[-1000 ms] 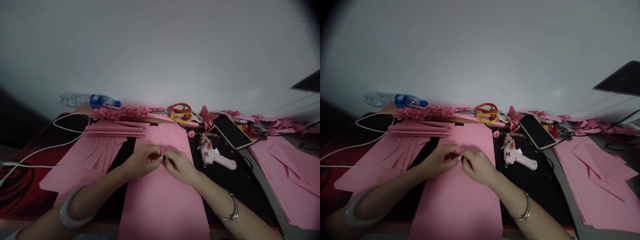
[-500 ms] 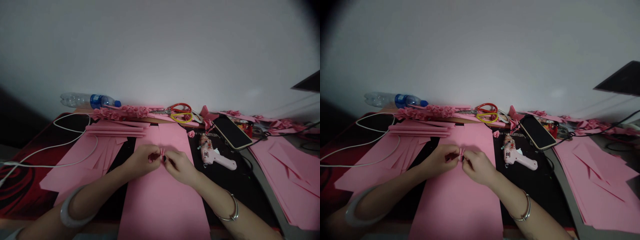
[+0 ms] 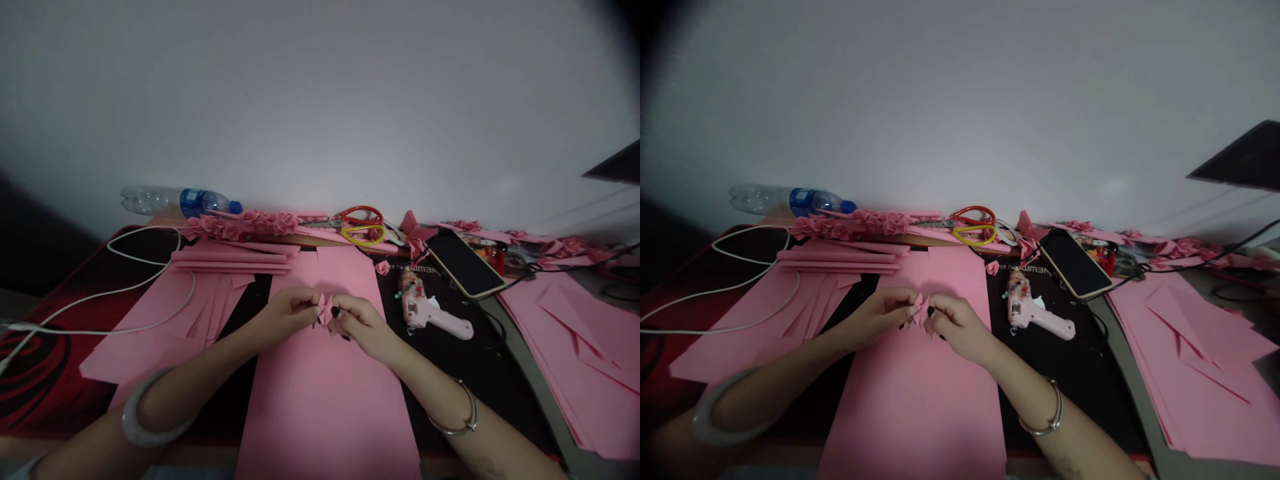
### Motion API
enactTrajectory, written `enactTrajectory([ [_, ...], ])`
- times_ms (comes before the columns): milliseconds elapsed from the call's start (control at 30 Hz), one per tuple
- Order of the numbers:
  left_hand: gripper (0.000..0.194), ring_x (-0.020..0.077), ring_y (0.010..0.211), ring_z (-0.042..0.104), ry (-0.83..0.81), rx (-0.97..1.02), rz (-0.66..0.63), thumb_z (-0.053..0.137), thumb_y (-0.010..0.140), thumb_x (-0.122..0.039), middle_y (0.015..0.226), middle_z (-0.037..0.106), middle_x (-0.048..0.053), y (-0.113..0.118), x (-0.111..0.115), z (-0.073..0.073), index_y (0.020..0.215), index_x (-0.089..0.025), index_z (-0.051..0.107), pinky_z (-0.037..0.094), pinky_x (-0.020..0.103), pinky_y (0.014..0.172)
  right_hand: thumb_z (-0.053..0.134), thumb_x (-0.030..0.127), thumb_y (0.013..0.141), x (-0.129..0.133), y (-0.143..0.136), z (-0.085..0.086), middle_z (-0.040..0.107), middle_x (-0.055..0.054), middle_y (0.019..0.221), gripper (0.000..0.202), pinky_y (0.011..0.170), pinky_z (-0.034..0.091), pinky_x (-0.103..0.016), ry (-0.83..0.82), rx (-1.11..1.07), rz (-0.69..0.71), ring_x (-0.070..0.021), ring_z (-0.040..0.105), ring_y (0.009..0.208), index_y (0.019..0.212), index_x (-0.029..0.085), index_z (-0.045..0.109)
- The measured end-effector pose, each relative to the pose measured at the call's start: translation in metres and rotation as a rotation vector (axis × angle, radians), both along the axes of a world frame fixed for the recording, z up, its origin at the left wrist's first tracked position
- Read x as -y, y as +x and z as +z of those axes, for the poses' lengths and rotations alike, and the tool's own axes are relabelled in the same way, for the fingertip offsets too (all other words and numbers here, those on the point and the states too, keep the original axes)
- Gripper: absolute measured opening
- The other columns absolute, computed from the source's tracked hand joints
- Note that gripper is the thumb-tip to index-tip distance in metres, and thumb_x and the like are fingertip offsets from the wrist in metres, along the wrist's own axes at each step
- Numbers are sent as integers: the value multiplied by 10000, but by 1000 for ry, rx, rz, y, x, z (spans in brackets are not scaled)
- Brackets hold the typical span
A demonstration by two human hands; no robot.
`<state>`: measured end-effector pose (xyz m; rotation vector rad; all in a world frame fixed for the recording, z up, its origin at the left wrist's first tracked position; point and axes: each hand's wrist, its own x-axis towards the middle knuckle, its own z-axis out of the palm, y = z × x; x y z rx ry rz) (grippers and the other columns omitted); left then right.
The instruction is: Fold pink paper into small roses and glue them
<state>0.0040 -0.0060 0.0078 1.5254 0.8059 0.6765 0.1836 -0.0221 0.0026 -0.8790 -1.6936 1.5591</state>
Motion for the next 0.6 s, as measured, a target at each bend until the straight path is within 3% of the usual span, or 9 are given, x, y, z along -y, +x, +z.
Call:
enactTrajectory([
  [133,222,86,554,445,-107,99,-18,512,823,-279,618,526,-13,-1,-1,-1,663,-137,569,363,201,534,412,135,776,0,-1,-5,469,48,536,108,453,296,-202,-188,-185,11,-66,340,439,725,157,504],
  [267,216,90,560,446,-129,111,-25,510,826,-269,618,523,-12,0,-1,-2,672,-133,577,364,207,539,421,125,742,-1,0,-9,458,52,516,105,466,312,-213,-244,-229,2,-72,362,447,709,155,517],
  [467,128,90,590,426,48,-23,-15,482,772,-145,621,490,-26,2,4,0,654,-139,530,332,198,548,449,180,788,0,0,-2,495,38,549,111,445,304,-194,-73,-1,-22,-68,385,453,729,150,538],
  [600,142,82,545,358,216,-170,21,455,715,-95,563,396,-49,3,5,-1,586,-155,460,281,195,509,462,320,871,0,-1,0,494,24,553,266,487,344,-207,37,126,-36,-86,449,502,663,157,501],
])
